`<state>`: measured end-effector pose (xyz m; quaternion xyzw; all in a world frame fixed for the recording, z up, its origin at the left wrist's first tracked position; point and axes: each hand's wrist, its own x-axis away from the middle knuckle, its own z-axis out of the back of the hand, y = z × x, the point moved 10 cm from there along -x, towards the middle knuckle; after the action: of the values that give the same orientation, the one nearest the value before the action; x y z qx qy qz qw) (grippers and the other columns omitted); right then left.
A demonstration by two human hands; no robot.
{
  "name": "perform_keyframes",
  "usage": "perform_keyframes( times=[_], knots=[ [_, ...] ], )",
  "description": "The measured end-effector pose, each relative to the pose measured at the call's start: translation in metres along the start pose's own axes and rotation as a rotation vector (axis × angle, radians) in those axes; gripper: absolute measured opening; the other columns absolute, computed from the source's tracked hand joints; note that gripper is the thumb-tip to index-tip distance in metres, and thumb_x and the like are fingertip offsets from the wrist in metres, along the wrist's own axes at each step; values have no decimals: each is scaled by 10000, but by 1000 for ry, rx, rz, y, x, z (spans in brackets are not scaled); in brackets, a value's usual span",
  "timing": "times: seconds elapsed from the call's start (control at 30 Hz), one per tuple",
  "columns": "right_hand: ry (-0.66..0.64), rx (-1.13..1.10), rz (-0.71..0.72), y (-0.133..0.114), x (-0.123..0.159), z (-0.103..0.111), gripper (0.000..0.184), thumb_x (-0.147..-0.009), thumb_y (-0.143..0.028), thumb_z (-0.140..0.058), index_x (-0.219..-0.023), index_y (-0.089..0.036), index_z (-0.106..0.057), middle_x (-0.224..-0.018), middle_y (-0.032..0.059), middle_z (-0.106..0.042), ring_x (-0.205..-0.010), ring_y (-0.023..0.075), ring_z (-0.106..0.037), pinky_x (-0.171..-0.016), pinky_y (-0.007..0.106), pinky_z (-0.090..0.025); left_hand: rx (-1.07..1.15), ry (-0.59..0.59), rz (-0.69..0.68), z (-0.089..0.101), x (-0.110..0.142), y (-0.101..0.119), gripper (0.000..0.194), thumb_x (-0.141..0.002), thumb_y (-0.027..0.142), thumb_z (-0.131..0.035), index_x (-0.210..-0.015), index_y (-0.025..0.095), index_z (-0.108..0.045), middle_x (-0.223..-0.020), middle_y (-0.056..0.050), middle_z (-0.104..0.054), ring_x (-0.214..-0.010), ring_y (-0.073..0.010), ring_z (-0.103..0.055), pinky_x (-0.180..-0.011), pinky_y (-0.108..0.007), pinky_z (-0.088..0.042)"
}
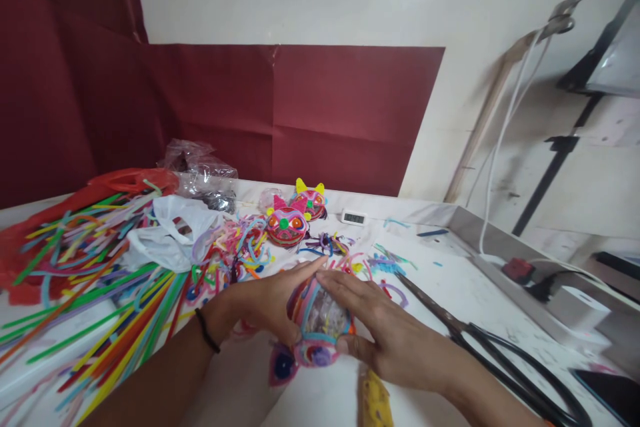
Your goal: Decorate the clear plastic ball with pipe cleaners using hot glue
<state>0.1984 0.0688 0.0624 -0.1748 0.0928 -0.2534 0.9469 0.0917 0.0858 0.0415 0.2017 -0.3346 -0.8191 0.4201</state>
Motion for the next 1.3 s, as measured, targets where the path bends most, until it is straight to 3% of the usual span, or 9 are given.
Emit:
perform_keyframes(
  times=[0.23, 0.67, 0.8, 1.03, 1.2, 1.3],
  knots=[
    [-8, 8, -7, 2, 0, 0, 740, -894, -338, -575, -1540, -159, -263, -1603, 106, -269, -1474, 287, -220, -1182, 523, -213, 15, -10, -57, -1, -2, 7, 1335, -524, 530, -846, -1559, 89, -127, -1616, -173, -212, -1467, -357, -220, -1199, -412, -174],
    [-35, 27, -16, 3, 0, -4, 734, -915, -381, -544, -1545, -155, -242, -1612, 99, -235, -1486, 271, -184, -1185, 528, -195, 98, -50, -39, -1, -2, 13, 1388, -500, 536, -865, -1547, 18, -115, -1608, -221, -196, -1464, -391, -196, -1190, -420, -206],
    [-29, 24, -19, 3, 1, -3, 741, -913, -383, -549, -1546, -159, -236, -1613, 102, -231, -1488, 281, -176, -1184, 538, -194, 159, -50, -61, 0, -1, 20, 1368, -496, 561, -864, -1550, 56, -153, -1606, -195, -227, -1455, -396, -221, -1182, -420, -233],
    [-21, 0, -35, 2, 1, -1, 726, -911, -399, -557, -1538, -166, -274, -1608, 104, -252, -1484, 289, -191, -1185, 527, -199, 303, -32, -42, 1, 3, 13, 1149, -623, 472, -832, -1549, 167, -223, -1601, -100, -288, -1456, -353, -241, -1178, -398, -236],
    [-2, -19, -26, -2, 1, 2, 730, -892, -344, -581, -1535, -167, -285, -1603, 97, -273, -1478, 287, -210, -1186, 507, -209, 324, 36, -74, 7, 5, 19, 702, -811, 337, -679, -1443, 188, -413, -1476, -71, -468, -1398, -283, -360, -1157, -382, -262],
    [8, -33, -47, -3, 2, 2, 753, -867, -298, -600, -1535, -160, -282, -1604, 103, -271, -1474, 288, -220, -1186, 490, -219, 336, 68, -86, 8, 5, 18, 580, -835, 293, -640, -1378, 197, -460, -1422, -59, -500, -1386, -261, -371, -1152, -375, -264]
  ],
)
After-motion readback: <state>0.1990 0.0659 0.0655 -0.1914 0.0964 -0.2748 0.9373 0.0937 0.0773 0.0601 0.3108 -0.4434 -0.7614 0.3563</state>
